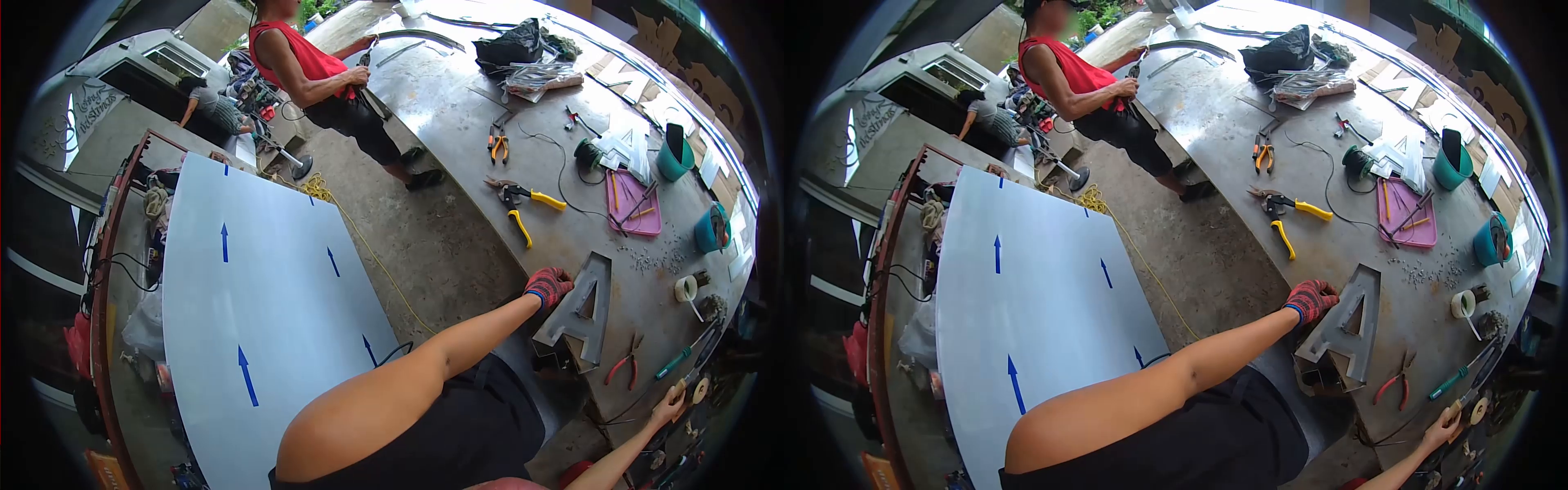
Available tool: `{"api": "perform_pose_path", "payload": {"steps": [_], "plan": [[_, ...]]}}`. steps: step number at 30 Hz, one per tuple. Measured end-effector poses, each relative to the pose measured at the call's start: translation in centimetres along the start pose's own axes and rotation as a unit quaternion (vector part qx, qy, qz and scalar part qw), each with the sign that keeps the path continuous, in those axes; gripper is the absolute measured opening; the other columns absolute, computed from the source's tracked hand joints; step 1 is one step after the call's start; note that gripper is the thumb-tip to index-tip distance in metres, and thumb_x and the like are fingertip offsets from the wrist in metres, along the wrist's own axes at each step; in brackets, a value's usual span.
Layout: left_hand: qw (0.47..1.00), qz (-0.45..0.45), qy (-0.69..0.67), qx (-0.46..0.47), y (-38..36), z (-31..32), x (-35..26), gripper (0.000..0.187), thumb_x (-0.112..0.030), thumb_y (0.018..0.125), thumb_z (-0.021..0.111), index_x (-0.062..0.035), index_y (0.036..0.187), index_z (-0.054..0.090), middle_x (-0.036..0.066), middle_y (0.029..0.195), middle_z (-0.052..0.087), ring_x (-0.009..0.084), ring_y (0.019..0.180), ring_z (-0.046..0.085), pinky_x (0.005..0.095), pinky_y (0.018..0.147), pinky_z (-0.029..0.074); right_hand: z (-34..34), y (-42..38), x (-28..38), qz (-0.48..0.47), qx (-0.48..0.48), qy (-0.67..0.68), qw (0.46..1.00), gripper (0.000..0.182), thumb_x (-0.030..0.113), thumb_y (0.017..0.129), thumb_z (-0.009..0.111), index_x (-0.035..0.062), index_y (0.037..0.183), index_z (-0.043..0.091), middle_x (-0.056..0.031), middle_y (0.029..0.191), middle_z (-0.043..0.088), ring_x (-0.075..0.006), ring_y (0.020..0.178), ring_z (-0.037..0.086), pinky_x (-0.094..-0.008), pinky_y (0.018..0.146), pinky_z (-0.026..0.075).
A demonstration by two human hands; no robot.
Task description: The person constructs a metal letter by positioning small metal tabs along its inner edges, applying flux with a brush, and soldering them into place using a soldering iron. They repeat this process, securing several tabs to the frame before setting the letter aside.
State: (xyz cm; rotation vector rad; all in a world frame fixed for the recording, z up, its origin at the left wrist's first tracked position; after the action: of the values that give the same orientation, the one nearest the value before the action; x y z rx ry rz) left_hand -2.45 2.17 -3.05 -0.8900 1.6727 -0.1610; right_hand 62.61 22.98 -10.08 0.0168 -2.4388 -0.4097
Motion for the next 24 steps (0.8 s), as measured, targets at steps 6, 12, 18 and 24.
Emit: {"api": "perform_pose_path", "payload": {"steps": [6,12,18,24], "plan": [[0.998,0.042,0.050,-0.022,1.1,0.4,0.5,0.033,-0.031,0.085,0.079,-0.0095,0.110,0.077,0.014,0.101,0.077,0.0262,0.092,0.074,0.0389,0.087,0.056,-4.8,-1.2,5.3,0.044,-0.120,0.003,0.992,0.051,0.029,0.100,0.071,-0.0061,0.136,0.060,-0.0217,0.115,0.071,-0.0298,0.099,0.071,-0.0352,0.083,0.058],[0.999,0.025,0.025,-0.018,1.5,0.7,1.2,0.032,-0.030,0.086,0.078,-0.0094,0.111,0.076,0.012,0.098,0.077,0.0224,0.087,0.073,0.0367,0.083,0.057,-5.8,-6.3,20.6,-0.054,-0.137,0.045,0.988,0.036,0.025,0.103,0.067,-0.0025,0.126,0.068,-0.0174,0.116,0.072,-0.0265,0.096,0.072,-0.0351,0.080,0.058],[0.999,0.014,0.036,-0.030,0.1,-0.1,0.0,0.033,-0.033,0.083,0.076,-0.0092,0.106,0.078,0.015,0.100,0.077,0.0295,0.097,0.073,0.0396,0.090,0.055,0.9,-13.1,33.4,-0.098,0.044,0.040,0.993,0.026,0.015,0.101,0.066,0.0012,0.123,0.070,-0.0159,0.118,0.069,-0.0275,0.101,0.067,-0.0375,0.087,0.055],[0.993,0.069,0.071,-0.060,0.4,0.5,0.8,0.036,-0.038,0.090,0.073,-0.0072,0.108,0.078,0.016,0.103,0.078,0.0290,0.097,0.075,0.0383,0.091,0.056,3.0,-16.3,43.5,-0.164,0.146,0.053,0.974,0.024,0.005,0.091,0.069,0.0035,0.115,0.070,-0.0142,0.115,0.066,-0.0337,0.113,0.059,-0.0432,0.103,0.044]]}}
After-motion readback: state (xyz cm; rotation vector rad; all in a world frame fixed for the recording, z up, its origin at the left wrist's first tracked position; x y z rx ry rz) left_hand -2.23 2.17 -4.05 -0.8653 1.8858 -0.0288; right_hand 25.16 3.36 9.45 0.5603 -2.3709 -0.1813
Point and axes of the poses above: each hand's wrist, its own y-axis towards the middle knuckle, its own z-axis out of the palm, x = y × z, the point moved 8 cm from there along y, towards the middle knuckle
